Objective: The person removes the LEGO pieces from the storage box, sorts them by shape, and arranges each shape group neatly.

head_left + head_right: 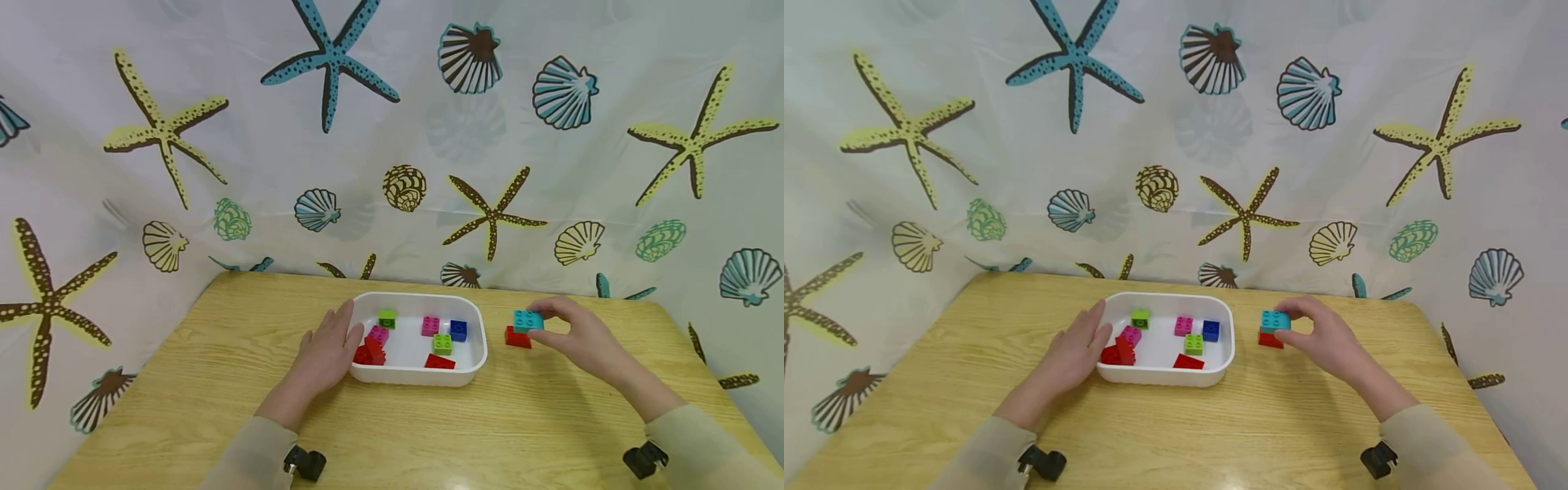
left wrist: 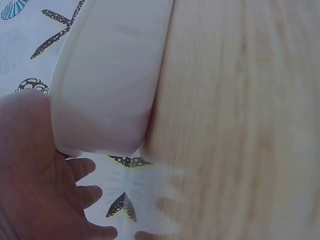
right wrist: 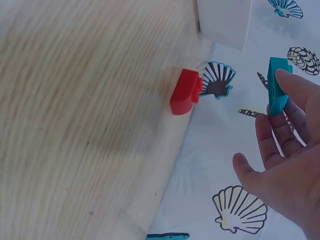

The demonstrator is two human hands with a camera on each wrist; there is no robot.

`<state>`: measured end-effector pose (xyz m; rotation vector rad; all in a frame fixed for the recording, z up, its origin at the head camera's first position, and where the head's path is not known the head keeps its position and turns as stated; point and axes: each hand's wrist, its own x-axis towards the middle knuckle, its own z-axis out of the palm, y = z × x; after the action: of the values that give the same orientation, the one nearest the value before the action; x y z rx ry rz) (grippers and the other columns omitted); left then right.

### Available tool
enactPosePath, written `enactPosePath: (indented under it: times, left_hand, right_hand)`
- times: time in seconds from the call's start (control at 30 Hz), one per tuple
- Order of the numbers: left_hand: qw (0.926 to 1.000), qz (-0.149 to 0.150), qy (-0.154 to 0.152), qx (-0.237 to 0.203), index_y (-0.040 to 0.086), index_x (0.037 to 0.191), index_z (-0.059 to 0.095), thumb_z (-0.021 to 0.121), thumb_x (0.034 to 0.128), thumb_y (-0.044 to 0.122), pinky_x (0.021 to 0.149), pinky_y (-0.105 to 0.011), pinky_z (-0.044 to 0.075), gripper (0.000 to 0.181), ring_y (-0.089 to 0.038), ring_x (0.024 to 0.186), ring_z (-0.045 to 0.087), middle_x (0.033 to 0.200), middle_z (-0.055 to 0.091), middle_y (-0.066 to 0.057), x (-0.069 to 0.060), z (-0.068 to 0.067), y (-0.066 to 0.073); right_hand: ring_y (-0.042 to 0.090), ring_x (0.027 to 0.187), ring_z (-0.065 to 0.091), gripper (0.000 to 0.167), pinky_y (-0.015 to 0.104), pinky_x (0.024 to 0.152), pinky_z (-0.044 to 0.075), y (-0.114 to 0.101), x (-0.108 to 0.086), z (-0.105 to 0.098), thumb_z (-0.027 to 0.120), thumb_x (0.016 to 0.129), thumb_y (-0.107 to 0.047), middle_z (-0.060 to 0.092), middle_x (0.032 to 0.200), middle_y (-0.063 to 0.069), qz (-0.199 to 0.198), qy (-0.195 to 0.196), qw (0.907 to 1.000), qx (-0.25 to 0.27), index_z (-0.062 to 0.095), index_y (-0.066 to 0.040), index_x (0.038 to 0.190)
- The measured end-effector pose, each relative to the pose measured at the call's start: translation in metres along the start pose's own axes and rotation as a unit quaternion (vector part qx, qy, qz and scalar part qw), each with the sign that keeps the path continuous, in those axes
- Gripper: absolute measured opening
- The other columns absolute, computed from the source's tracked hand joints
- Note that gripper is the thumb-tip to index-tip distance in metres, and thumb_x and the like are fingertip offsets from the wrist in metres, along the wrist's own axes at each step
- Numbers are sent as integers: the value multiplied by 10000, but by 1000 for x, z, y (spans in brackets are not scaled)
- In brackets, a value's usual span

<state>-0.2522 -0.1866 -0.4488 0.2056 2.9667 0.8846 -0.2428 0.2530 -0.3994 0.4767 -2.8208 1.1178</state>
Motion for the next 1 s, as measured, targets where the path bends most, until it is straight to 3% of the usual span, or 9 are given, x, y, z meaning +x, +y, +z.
enactPosePath:
  times: [0.47, 1.0]
  left_hand:
    - [10000, 10, -33, -36, 56, 1773, 142, 348, 1196, 433, 1283, -772, 56, 720, -430, 1687, 97, 1814, 225, -176, 0, 0, -1]
    - [10000, 13, -34, -59, 58, 1773, 149, 356, 1194, 425, 1283, -771, 59, 716, -429, 1688, 94, 1812, 230, -179, 0, 0, -1]
  right_hand:
    - [437, 1262, 649, 363, 647, 1024, 555, 38, -6, -8, 807, 1038, -232, 732, 1314, 160, 364, -88, 9988, -307, 713, -55, 1340]
    - [488, 1306, 618, 376, 669, 1107, 499, 61, -2, -10, 798, 1037, -192, 702, 1356, 239, 903, -430, 9949, -141, 690, 5, 1339]
